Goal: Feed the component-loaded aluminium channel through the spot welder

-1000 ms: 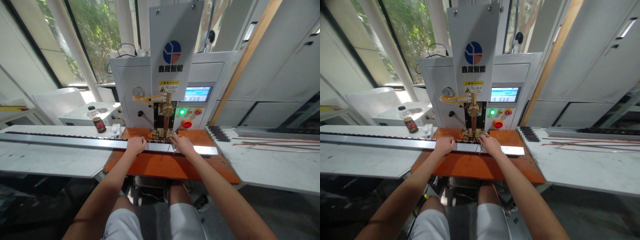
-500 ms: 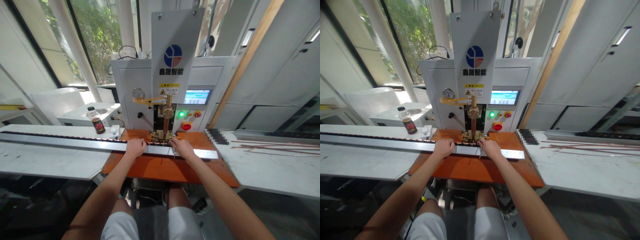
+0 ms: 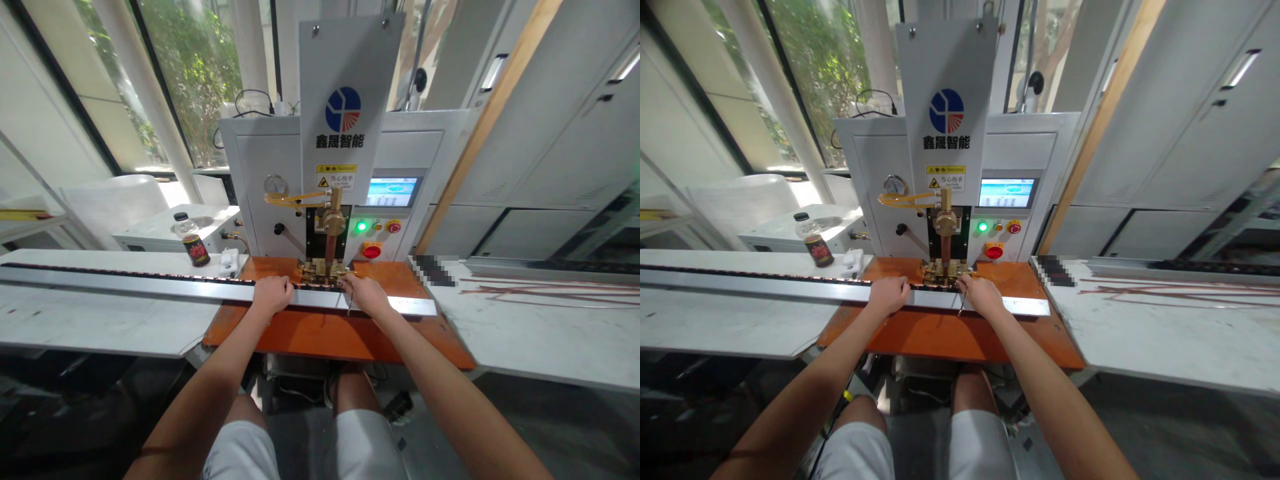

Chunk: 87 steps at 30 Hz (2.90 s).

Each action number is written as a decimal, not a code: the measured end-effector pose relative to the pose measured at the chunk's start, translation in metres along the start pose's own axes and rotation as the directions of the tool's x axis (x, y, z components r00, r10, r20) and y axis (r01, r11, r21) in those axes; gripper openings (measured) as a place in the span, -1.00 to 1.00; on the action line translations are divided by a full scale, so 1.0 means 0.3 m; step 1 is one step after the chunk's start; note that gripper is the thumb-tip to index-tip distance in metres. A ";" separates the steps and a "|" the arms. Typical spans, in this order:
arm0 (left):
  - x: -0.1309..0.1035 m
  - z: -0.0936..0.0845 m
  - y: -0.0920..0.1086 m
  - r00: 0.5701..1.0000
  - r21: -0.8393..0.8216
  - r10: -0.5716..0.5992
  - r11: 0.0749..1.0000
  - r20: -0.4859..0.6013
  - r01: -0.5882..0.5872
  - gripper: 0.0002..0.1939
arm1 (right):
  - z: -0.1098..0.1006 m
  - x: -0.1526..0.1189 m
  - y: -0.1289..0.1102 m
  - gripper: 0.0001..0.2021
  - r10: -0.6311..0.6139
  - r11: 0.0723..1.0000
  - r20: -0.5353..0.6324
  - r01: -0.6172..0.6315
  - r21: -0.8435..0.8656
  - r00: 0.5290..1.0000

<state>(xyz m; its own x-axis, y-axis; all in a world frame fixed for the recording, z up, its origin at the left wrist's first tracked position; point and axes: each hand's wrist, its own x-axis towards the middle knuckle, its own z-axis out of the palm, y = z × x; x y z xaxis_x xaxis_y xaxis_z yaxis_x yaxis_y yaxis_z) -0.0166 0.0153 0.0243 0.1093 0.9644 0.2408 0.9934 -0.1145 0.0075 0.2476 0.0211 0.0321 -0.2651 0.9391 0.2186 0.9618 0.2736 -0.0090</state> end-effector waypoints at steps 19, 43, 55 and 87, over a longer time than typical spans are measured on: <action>0.008 0.003 0.031 1.000 -0.002 -0.016 1.000 -0.027 0.016 -0.53 | 0.015 0.003 0.033 -0.54 0.002 1.000 -0.018 -0.002 -0.026 1.000; 0.010 -0.004 0.077 0.999 -0.004 -0.051 0.999 0.012 0.051 -0.51 | 0.004 -0.011 0.073 -0.54 0.001 1.000 -0.001 -0.001 -0.022 1.000; 0.007 0.003 0.079 0.999 -0.001 -0.043 0.999 -0.029 0.043 -0.52 | 0.018 -0.011 0.075 -0.50 0.018 0.998 -0.004 -0.018 -0.058 1.000; -0.011 0.005 0.087 0.997 -0.017 -0.036 0.999 -0.073 0.035 -0.55 | 0.017 -0.026 0.079 -0.54 -0.012 0.998 -0.023 0.010 -0.068 1.000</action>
<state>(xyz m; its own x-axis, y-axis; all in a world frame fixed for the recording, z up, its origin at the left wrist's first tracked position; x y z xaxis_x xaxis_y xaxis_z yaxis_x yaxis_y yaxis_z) 0.0090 0.0095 0.0223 0.0709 0.9478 0.3108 0.9958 -0.0852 0.0327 0.2721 0.0214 0.0251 -0.2746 0.9307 0.2415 0.9615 0.2683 0.0592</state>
